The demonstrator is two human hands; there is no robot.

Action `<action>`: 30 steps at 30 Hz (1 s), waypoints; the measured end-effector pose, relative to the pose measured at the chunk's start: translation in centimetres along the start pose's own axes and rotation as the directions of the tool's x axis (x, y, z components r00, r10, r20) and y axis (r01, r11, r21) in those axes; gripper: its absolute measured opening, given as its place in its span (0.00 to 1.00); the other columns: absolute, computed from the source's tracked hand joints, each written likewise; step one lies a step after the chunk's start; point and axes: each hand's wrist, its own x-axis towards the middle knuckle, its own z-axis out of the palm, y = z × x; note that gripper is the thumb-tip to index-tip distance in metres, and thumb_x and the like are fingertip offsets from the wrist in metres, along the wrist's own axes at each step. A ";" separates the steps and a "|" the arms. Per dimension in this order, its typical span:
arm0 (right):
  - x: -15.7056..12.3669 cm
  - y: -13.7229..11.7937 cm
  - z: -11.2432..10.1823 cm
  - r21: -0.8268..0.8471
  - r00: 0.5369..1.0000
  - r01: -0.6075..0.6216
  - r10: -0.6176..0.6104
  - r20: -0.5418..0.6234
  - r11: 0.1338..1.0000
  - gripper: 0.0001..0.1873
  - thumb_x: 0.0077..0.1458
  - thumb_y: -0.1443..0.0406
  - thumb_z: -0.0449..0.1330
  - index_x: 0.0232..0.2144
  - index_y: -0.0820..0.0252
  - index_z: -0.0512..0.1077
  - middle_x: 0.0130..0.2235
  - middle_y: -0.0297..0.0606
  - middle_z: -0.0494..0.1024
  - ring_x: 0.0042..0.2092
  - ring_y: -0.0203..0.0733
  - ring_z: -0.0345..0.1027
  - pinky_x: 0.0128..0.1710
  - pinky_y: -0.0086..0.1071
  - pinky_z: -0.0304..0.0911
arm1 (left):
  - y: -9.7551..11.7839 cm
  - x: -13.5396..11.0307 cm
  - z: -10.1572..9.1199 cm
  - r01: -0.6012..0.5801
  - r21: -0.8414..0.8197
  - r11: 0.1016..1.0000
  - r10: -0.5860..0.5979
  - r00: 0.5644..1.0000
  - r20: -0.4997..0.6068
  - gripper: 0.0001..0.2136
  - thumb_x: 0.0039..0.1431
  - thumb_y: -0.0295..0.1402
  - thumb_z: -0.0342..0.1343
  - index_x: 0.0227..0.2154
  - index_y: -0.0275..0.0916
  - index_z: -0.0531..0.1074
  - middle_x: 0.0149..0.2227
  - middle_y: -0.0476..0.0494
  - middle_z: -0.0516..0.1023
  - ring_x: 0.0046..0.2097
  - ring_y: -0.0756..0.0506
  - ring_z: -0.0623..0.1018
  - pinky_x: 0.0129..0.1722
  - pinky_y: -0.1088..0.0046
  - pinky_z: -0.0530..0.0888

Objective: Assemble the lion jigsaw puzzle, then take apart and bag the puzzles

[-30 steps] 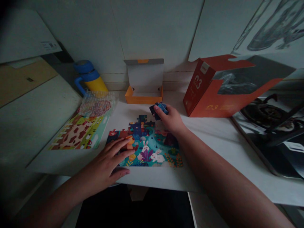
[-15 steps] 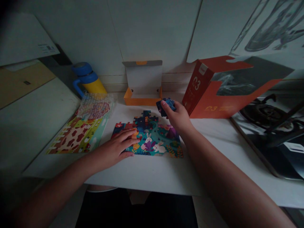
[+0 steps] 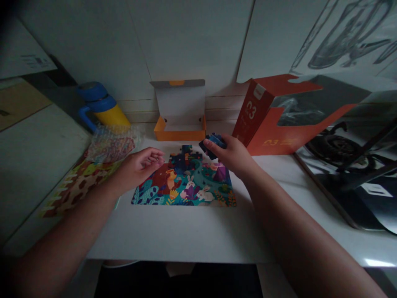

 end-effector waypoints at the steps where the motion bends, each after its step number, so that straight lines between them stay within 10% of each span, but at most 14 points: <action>1: -0.4 -0.3 0.8 -0.054 1.000 0.025 -0.024 0.017 0.998 0.32 0.59 0.35 0.61 0.38 0.57 0.75 0.33 0.41 0.82 0.31 0.43 0.72 0.27 0.33 0.62 | 0.1 -0.3 0.8 -0.018 -0.048 0.999 0.019 1.000 0.022 0.19 0.69 0.47 0.59 0.55 0.41 0.73 0.47 0.41 0.83 0.43 0.45 0.82 0.40 0.69 0.79; 8: -3.4 -2.5 5.7 -0.320 0.929 0.329 -0.244 0.277 0.889 0.25 0.62 0.42 0.63 0.45 0.55 0.74 0.44 0.44 0.84 0.42 0.49 0.77 0.39 0.36 0.65 | 0.8 -1.8 3.4 -0.187 0.124 0.975 0.162 0.969 0.184 0.21 0.66 0.39 0.65 0.58 0.43 0.70 0.51 0.39 0.82 0.50 0.40 0.82 0.53 0.58 0.78; 19: -3.6 -1.5 6.4 -0.203 0.829 0.456 -0.331 0.451 0.866 0.22 0.61 0.52 0.70 0.52 0.52 0.72 0.52 0.43 0.82 0.52 0.51 0.77 0.52 0.40 0.69 | 0.5 -1.8 2.8 -0.312 0.137 0.940 0.270 0.927 0.260 0.10 0.71 0.30 0.55 0.51 0.43 0.76 0.52 0.40 0.81 0.56 0.41 0.79 0.60 0.57 0.76; 30: -0.1 0.7 -3.0 -0.560 0.957 0.074 0.100 0.272 0.825 0.30 0.37 0.45 0.79 0.39 0.51 0.78 0.29 0.37 0.82 0.27 0.47 0.74 0.24 0.35 0.59 | -4.6 -1.3 -2.4 0.038 0.461 0.886 -0.068 0.996 0.050 0.25 0.57 0.57 0.65 0.48 0.44 0.77 0.53 0.39 0.76 0.55 0.34 0.78 0.61 0.54 0.74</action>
